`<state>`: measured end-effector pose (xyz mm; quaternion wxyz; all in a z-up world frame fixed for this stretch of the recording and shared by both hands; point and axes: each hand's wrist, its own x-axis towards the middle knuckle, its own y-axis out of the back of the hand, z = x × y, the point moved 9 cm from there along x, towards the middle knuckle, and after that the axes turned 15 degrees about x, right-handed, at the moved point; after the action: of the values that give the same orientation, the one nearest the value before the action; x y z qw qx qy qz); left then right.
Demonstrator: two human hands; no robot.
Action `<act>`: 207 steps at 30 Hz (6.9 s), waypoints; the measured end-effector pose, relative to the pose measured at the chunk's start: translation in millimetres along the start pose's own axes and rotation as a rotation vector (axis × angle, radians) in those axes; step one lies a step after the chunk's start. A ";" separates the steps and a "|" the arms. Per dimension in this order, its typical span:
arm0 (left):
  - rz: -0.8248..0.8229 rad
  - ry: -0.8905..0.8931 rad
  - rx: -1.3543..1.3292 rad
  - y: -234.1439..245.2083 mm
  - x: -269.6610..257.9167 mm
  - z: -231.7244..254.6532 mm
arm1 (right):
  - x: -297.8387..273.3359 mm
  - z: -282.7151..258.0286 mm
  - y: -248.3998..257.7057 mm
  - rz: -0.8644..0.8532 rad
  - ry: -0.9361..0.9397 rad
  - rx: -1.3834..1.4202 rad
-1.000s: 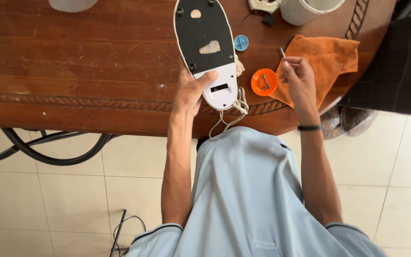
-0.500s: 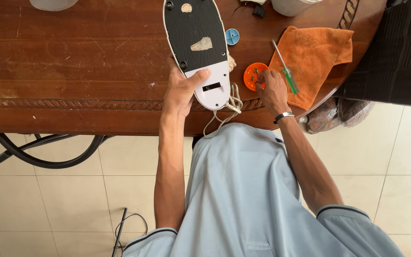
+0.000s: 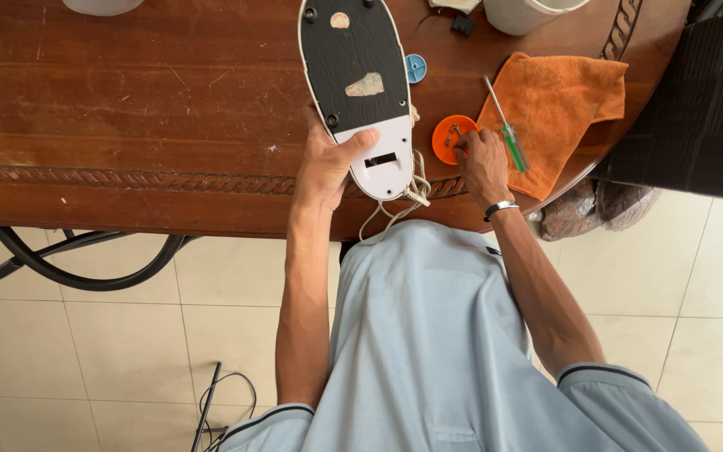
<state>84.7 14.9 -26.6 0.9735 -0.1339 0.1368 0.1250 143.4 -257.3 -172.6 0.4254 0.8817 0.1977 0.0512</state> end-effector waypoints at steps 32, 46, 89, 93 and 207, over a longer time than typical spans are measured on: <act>-0.015 -0.051 -0.003 -7.3 5.3 -15.8 | -9.6 -161.5 125.4 -0.006 -0.041 1.175; 0.003 -0.039 0.023 -7.9 4.6 -17.6 | -2.6 -252.6 153.1 0.051 0.357 0.446; -0.012 -0.030 -0.014 -4.0 5.3 -15.0 | -14.2 -69.9 92.9 0.290 -0.066 0.595; -0.024 -0.031 -0.012 -5.3 1.7 -8.7 | -13.9 -13.0 67.1 0.260 -0.126 0.481; 0.350 -0.726 0.653 -31.9 -73.4 46.5 | 5.7 -255.8 122.7 -0.129 0.137 0.688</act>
<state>36.1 -16.3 45.8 0.9139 0.2536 -0.1577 0.2750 119.8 -137.1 83.3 0.0915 0.9535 0.2868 0.0139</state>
